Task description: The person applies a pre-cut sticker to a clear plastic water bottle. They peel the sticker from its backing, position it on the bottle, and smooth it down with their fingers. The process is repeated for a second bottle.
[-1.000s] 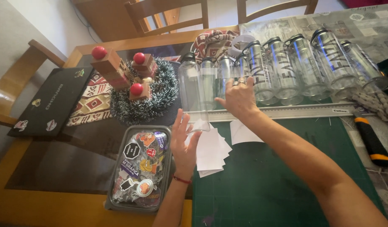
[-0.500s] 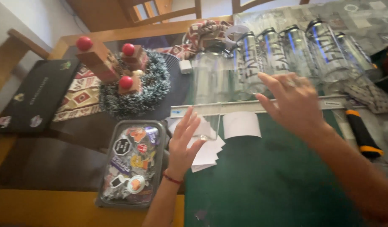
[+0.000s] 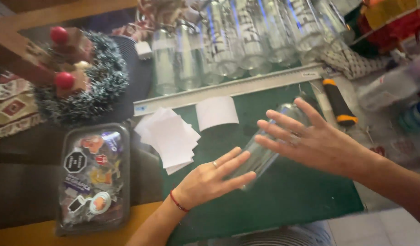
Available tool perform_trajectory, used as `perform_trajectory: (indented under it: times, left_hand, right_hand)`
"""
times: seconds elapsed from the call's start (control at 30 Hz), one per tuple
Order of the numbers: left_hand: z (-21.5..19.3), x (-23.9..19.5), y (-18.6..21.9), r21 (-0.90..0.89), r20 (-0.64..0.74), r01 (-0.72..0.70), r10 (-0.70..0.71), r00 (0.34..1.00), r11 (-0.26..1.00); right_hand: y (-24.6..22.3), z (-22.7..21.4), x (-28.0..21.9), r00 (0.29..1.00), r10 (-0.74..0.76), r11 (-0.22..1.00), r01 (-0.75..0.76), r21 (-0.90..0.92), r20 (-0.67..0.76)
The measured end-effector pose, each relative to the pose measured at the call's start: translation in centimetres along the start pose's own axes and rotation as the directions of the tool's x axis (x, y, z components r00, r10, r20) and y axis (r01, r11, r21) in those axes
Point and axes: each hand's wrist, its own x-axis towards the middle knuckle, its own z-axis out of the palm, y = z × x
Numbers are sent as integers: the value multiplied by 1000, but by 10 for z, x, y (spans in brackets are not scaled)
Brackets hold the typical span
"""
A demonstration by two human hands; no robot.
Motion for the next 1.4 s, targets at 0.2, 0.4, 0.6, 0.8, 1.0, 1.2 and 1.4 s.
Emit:
perform_trajectory:
  times: [0.2, 0.4, 0.6, 0.8, 1.0, 1.2, 1.4]
  left_hand:
    - [-1, 9, -10, -94, -83, 84, -92, 992, 992]
    - [4, -7, -27, -137, -146, 308, -327, 934, 941]
    - [8, -8, -30, -59, -109, 296, -300, 948, 953]
    - [16, -12, -32, -38, -203, 326, -326, 923, 945]
    - [5, -13, -33, -48, -231, 313, -316, 920, 948]
    - [8, -14, -31, 3, -260, 306, -294, 920, 952]
    - [10, -15, -31, 38, -266, 322, -301, 916, 946]
  right_hand:
    - [-29, 25, -13, 973, 230, 973, -230, 1, -14]
    - [-43, 43, -7, 960, 277, 961, -277, -8, 42]
    - [-33, 46, 4, 966, 228, 937, -252, 244, 121]
    - [-15, 89, 72, 960, 209, 958, -163, 238, -184]
    - [-12, 125, 135, 989, 99, 950, -128, 284, 114]
    - [-20, 180, 132, 999, -39, 999, 38, -19, -36]
    - [-17, 175, 125, 985, -116, 992, 109, -68, -126]
